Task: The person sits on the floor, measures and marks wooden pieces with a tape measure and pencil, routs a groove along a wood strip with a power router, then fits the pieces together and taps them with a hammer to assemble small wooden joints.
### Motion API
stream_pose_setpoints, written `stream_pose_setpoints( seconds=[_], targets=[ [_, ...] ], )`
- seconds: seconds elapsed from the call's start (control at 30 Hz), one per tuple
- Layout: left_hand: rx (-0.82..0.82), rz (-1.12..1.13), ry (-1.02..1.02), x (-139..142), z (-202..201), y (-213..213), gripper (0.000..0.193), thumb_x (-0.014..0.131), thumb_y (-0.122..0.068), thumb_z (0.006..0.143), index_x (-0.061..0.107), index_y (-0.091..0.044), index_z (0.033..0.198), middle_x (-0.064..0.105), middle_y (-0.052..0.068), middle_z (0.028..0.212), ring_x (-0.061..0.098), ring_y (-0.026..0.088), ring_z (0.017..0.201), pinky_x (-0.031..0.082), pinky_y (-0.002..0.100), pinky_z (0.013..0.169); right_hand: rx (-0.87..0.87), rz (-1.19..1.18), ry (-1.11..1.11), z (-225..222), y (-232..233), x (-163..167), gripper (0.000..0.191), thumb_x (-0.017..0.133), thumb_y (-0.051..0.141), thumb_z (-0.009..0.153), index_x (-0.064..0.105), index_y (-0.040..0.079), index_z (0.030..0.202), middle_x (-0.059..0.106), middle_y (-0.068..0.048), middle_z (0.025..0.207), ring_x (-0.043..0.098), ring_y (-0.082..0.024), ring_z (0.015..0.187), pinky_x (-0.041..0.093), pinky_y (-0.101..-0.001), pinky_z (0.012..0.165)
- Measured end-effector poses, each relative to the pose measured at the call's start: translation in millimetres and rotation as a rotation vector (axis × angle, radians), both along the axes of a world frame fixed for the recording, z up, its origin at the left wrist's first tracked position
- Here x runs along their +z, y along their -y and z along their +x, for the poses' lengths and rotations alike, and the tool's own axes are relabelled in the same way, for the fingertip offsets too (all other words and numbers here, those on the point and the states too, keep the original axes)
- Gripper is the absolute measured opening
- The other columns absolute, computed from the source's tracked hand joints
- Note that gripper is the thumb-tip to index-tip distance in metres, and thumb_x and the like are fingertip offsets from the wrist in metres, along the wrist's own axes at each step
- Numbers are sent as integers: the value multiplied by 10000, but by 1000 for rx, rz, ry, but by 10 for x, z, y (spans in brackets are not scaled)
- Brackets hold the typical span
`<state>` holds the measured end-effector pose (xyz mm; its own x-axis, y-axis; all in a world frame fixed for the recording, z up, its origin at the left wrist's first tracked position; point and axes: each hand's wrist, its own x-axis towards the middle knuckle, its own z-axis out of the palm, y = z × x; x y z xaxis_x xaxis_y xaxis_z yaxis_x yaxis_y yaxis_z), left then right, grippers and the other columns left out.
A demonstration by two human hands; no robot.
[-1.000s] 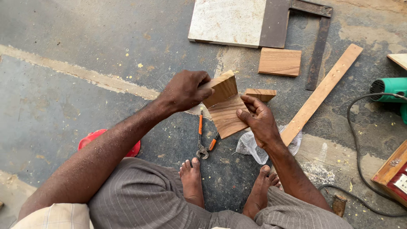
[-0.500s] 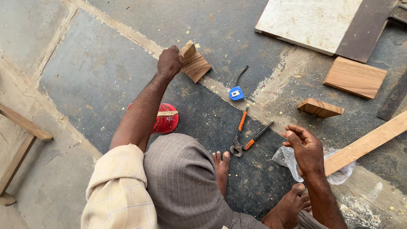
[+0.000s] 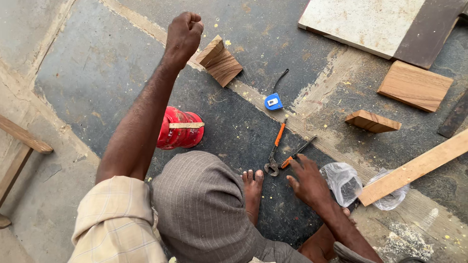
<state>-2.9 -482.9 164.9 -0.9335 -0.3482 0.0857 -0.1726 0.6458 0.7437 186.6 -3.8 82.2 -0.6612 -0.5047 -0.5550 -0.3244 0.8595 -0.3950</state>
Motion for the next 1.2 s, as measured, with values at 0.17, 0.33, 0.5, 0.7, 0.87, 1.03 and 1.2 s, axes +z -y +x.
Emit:
stream_pose_setpoints(
  seconds=[0.17, 0.33, 0.5, 0.7, 0.87, 1.03, 1.2],
  targets=[
    [-382, -140, -3, 902, 95, -729, 216, 632, -205, 1117, 665, 2, 1171, 706, 134, 959, 682, 205, 845, 567, 388, 744, 247, -121, -349, 157, -33, -245, 486, 681, 164, 842, 591, 182, 1319, 464, -103, 1452, 426, -332, 1353, 385, -514, 1054],
    [-780, -304, -26, 1610, 526, -1616, 278, 638, -176, 1063, 670, 28, 1249, 734, 236, 1063, 742, 346, 970, 588, 451, 818, 195, -229, -387, 296, -425, -459, 285, 623, 146, 886, 660, 215, 1161, 568, -27, 1187, 524, -245, 1143, 418, -427, 984],
    [-999, -371, 207, 1463, 859, -2419, 419, 648, -331, 924, 699, -95, 1265, 764, 168, 1107, 756, 324, 974, 593, 451, 840, 30, -288, -563, 487, -927, -488, 238, 628, 187, 905, 654, 147, 1139, 573, -38, 1211, 523, -231, 1148, 430, -416, 976],
    [-1229, -595, 684, 1035, 982, -2746, 517, 574, -488, 940, 614, -270, 1407, 745, 45, 1264, 704, 263, 1196, 566, 428, 1016, -115, -161, -641, 454, -1736, -418, 305, 640, 154, 881, 661, 121, 1183, 590, -55, 1219, 549, -237, 1171, 442, -400, 1016],
    [-1222, -648, 929, 1041, 1017, -2853, 521, 530, -508, 973, 571, -281, 1440, 729, 29, 1292, 698, 240, 1212, 564, 419, 1034, -169, 25, -529, 356, -2396, -424, 241, 622, 4, 932, 681, 112, 1139, 615, -52, 1192, 572, -236, 1167, 465, -411, 1020],
    [-1301, -571, 826, 1134, 998, -3008, 514, 543, -491, 966, 589, -233, 1409, 761, 60, 1194, 719, 261, 1144, 572, 436, 992, -503, -128, -816, 991, -2770, 32, 285, 615, -26, 924, 702, 78, 1174, 642, -97, 1286, 587, -256, 1257, 457, -431, 1127],
    [-1396, -712, 767, 1016, 821, -3063, 477, 530, -455, 1010, 595, -227, 1424, 778, 59, 1081, 790, 222, 816, 631, 393, 804, -656, 521, -388, 1667, -1526, -203, 324, 514, 60, 1007, 519, 88, 1329, 558, -141, 1360, 551, -306, 1272, 449, -455, 1098]
  ],
)
